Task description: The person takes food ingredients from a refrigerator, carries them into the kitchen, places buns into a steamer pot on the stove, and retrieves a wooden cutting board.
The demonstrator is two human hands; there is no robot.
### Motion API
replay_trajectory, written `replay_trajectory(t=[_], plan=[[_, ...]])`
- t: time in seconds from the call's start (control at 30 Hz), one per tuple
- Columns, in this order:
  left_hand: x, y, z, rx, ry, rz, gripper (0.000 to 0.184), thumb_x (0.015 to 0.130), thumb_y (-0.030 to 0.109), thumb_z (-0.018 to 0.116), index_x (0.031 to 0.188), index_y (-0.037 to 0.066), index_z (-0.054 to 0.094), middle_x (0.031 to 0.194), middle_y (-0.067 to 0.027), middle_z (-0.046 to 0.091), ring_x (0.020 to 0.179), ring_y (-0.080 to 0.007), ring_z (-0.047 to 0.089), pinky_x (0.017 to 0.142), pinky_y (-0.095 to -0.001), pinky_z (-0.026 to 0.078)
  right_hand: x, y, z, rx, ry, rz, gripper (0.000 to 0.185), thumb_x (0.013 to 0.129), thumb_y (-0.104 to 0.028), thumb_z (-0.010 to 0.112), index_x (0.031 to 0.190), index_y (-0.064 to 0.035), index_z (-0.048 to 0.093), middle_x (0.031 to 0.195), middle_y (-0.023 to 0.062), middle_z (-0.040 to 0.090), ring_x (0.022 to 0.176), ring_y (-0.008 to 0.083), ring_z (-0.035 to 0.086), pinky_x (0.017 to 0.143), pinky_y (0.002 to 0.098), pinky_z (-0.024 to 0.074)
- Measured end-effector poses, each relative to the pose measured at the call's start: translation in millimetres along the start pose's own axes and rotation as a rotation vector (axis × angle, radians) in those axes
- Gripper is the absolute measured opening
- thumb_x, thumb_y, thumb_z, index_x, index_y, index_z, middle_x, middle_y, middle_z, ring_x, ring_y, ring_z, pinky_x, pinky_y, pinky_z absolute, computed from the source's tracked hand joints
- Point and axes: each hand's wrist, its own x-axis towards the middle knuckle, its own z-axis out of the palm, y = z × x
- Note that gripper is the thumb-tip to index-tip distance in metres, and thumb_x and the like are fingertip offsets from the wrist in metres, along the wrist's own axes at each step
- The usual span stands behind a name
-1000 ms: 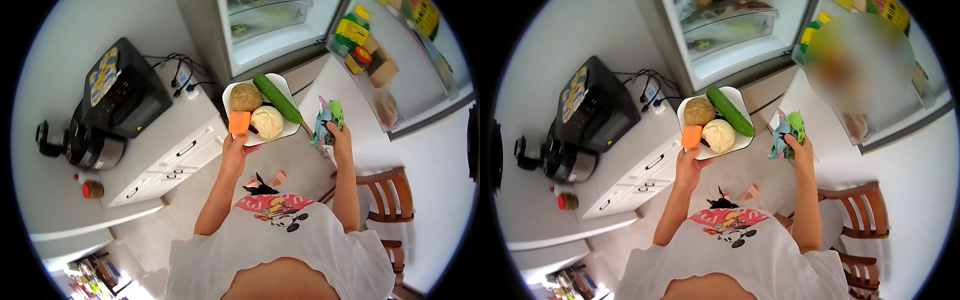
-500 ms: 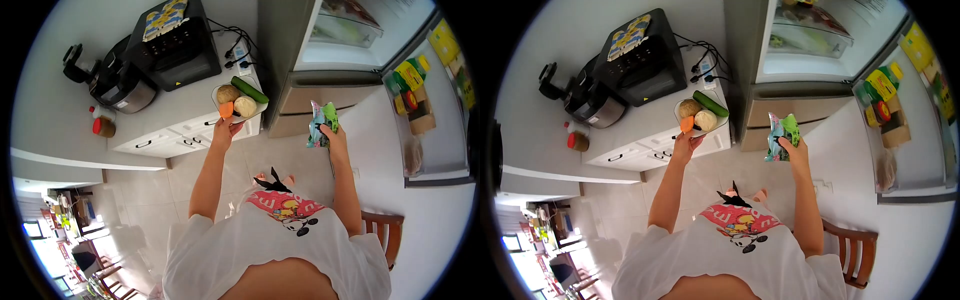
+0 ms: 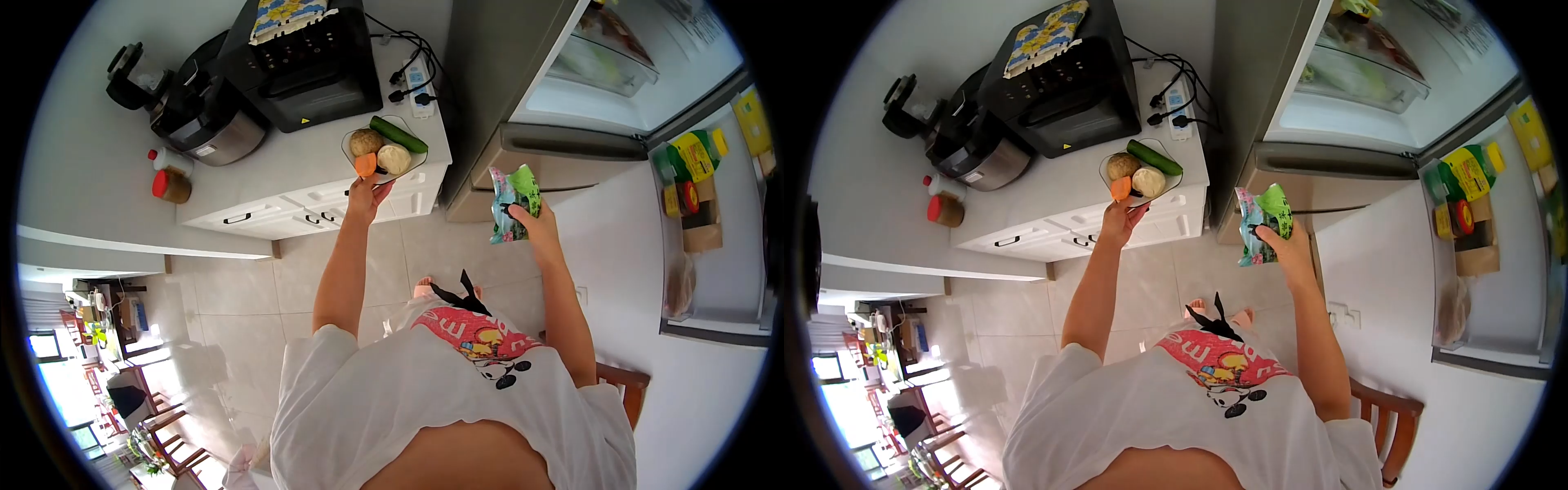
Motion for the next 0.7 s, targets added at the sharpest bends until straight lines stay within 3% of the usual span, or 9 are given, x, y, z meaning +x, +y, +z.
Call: replay_trajectory(t=[0.4, 0.7], plan=[[25.8, -5.0, 3.2, 0.001, 0.068, -0.058, 0.027, 0.081, 0.0, 0.045, 0.107, -0.007, 0.04, 0.105, -0.0165, 0.05, 0.092, -0.0258, 0.056, 0.078, -0.032, 0.053, 10.3, 23.0, 3.8, -0.035, 0.056, 0.018, 0.044, 0.068, -0.02, 0.071, 0.1, 0.001, 0.052, 0.093, 0.0059, 0.057, 0.083, 0.0125, 0.052, 0.074, 0.0254, 0.0412], [12.9, -48.4, 1.9, -0.247, 0.171, -0.041, 0.031, 0.08, 0.003, 0.049, 0.109, 0.0, 0.039, 0.104, -0.0124, 0.048, 0.09, -0.0266, 0.053, 0.082, -0.0346, 0.049, 4.3, 20.1, 9.2, -0.053, 0.079, 0.001, 0.044, 0.067, -0.02, 0.071, 0.101, 0.0007, 0.052, 0.09, 0.0052, 0.057, 0.081, 0.013, 0.053, 0.072, 0.0254, 0.0418]])
